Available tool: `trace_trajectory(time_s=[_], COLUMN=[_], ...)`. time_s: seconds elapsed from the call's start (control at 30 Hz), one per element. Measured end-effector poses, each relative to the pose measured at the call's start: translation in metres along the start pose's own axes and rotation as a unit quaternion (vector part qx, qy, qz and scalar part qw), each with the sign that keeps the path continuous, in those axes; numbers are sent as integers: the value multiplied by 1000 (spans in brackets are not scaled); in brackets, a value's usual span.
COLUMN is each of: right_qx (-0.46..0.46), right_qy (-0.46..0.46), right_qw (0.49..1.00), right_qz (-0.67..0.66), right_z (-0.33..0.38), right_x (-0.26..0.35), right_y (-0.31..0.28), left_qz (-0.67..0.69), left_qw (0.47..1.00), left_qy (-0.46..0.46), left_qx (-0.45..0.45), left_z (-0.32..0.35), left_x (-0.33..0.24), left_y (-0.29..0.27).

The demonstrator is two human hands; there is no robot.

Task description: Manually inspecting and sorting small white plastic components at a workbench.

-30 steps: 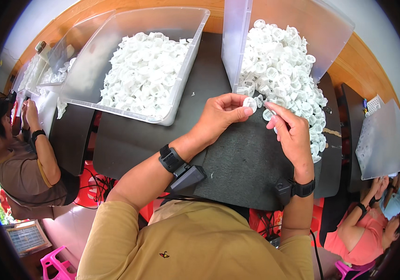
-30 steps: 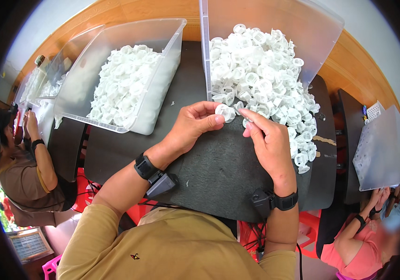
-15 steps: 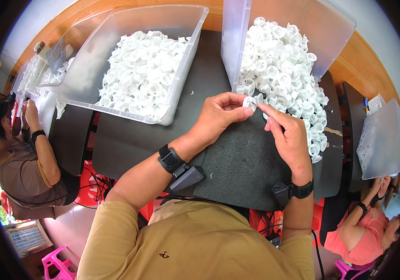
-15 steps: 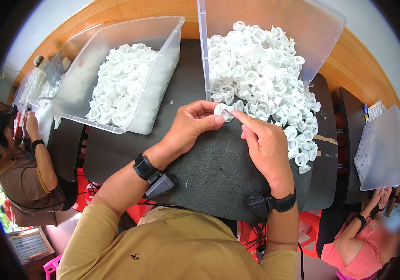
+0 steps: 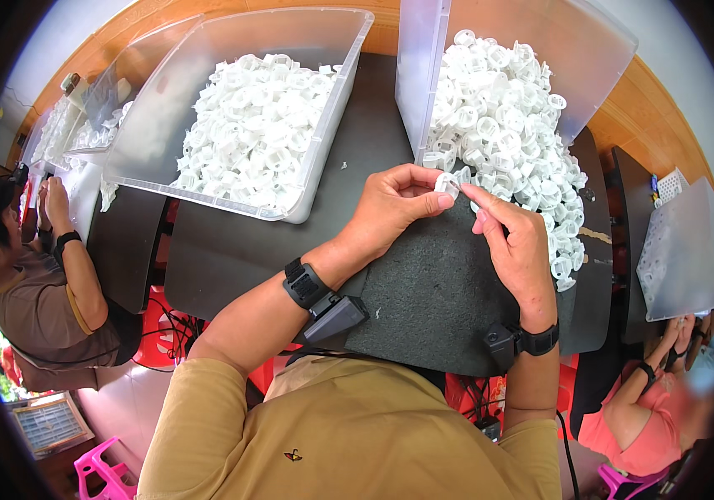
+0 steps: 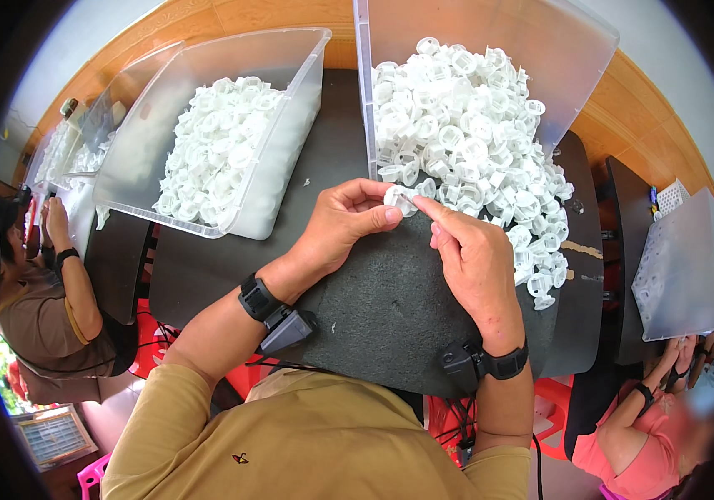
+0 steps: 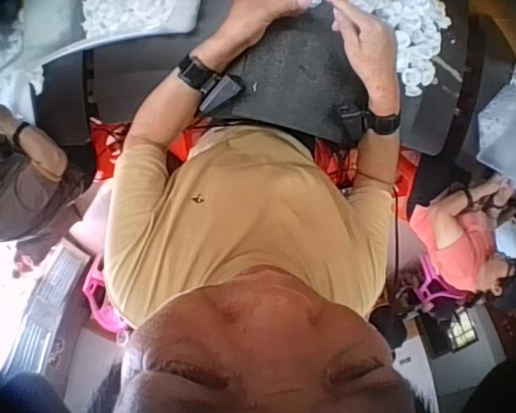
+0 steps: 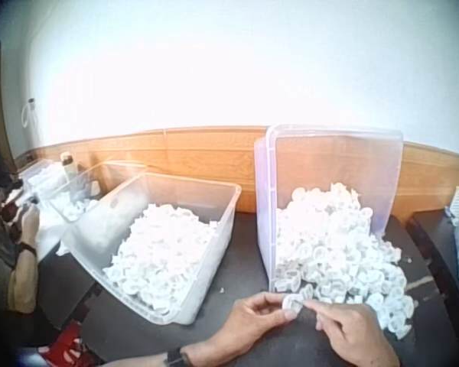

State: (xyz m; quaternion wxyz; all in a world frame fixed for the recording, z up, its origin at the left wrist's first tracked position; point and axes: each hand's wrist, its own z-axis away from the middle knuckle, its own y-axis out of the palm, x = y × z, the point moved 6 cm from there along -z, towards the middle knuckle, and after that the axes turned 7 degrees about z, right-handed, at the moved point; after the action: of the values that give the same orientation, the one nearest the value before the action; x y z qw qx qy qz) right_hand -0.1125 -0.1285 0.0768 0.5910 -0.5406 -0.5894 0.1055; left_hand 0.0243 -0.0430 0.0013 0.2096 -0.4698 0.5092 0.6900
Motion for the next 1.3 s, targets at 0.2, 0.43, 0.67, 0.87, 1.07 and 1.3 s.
trace_trajectory(time_s=[0.2,0.43,0.67,0.87,1.07,1.3], right_qx=[-10,64,80,82,104,100], right_qy=[17,120,138,136,138,147], right_qw=[998,948,942,940,922,914], right_qz=[-56,-287,-295,-301,-348,-366], right_z=[1,3,4,4,3,3], right_x=[-5,-10,-16,-16,-17,-16], right_y=[0,16,22,22,25,27], left_qz=[-20,-103,-169,-184,-197,-190], left_qw=[1000,992,977,975,971,972], left_qy=[10,71,128,127,134,140], left_qx=[-5,-12,-18,-18,-17,-3], left_z=[-1,0,0,1,1,0], left_x=[1,1,-4,-7,-6,-5], left_y=[-1,5,3,5,3,5])
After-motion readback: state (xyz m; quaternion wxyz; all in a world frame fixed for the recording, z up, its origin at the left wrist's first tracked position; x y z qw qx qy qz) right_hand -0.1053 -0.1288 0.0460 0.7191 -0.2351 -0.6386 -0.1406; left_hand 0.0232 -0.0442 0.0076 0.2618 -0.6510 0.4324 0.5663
